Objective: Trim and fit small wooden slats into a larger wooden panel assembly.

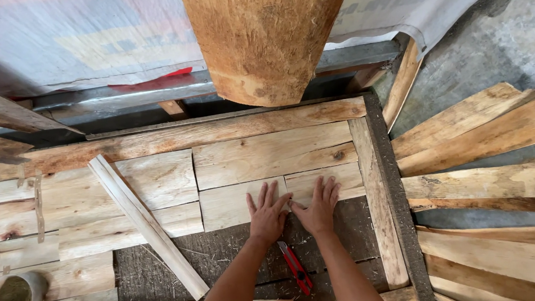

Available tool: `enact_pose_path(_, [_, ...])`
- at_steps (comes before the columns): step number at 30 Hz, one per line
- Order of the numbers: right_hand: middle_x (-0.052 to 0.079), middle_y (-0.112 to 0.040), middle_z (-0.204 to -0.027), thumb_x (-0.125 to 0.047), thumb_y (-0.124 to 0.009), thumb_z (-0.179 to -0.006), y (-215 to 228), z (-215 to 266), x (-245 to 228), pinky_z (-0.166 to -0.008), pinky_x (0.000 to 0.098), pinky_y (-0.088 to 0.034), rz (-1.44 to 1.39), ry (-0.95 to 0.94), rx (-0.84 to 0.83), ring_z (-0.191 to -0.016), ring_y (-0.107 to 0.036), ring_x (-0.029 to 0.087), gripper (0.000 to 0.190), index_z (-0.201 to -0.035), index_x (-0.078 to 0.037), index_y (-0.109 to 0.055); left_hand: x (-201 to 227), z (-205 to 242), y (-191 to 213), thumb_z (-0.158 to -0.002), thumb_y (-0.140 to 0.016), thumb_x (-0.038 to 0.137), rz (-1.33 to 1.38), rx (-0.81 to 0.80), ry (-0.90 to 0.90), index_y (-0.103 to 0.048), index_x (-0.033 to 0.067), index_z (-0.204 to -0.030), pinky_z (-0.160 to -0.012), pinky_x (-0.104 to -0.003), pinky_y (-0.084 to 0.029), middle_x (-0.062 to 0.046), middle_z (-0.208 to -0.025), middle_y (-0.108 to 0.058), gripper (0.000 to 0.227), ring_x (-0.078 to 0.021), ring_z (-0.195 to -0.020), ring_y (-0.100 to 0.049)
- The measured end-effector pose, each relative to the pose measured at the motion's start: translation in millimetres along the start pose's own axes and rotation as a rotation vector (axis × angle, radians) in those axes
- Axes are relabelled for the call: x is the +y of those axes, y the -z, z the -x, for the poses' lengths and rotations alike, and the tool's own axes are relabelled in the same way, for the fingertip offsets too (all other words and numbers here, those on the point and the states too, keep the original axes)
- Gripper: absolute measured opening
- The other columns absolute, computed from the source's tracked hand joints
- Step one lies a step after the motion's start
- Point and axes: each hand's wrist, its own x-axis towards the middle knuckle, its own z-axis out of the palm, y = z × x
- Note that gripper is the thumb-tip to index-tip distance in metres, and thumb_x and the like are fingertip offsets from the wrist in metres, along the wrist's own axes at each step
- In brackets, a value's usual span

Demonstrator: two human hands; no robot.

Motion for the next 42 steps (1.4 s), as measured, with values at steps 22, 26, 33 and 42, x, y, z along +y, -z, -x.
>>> enact_pose_path(22, [0.027,0.004,-0.169,-0.047,-0.081,-0.083,-0.4,-4.3,21.9,-0.122,0.0601,-0.007,0.0,-0.003,-0.101,-0.156,0.007,0.049,0.114,-0.164,-0.012,-0.008,2.5,-2.0,4.3,-0.096,-0.062,0.024,-0.016,-0.045,0.004,-0.05,0.0408,-0.147,-0.121,-0.069,0.009,0.0,-0.171,-0.011,0.054,-0.0275,-0.159,-0.003])
enact_pose_path(26, [0.029,-0.01,-0.167,-0.04,-0.085,-0.079,13.2,2.5,9.9,-0.123,0.0529,-0.019,-0.068,0.076,0.031,-0.155,-0.004,0.049,0.102,-0.157,-0.006,-0.03,13.1,-2.7,16.4,-0.097,-0.061,0.025,-0.075,-0.079,0.047,-0.05,0.0394,-0.146,-0.121,-0.07,0.006,-0.003,-0.171,-0.012,0.052,-0.0286,-0.159,-0.003])
enact_pose_path(33, [0.028,-0.018,-0.167,-0.035,-0.08,-0.086,7.0,21.3,25.0,-0.123,0.0537,-0.024,-0.051,0.17,0.129,-0.155,-0.014,0.051,0.086,-0.155,-0.005,-0.038,13.6,-6.1,10.7,-0.099,-0.058,0.041,-0.149,-0.103,0.067,-0.049,0.0393,-0.146,-0.121,-0.073,0.002,-0.004,-0.171,-0.012,0.048,-0.0291,-0.159,-0.004])
enact_pose_path(42, [0.03,-0.013,-0.167,-0.053,-0.064,-0.095,7.0,-11.6,46.2,-0.124,0.0578,-0.013,0.01,0.107,0.092,-0.154,-0.007,0.052,0.091,-0.164,-0.011,-0.021,9.4,-7.7,0.7,-0.1,-0.057,0.04,-0.167,-0.084,0.047,-0.048,0.0392,-0.148,-0.12,-0.074,0.003,-0.005,-0.171,-0.01,0.049,-0.0299,-0.158,-0.003])
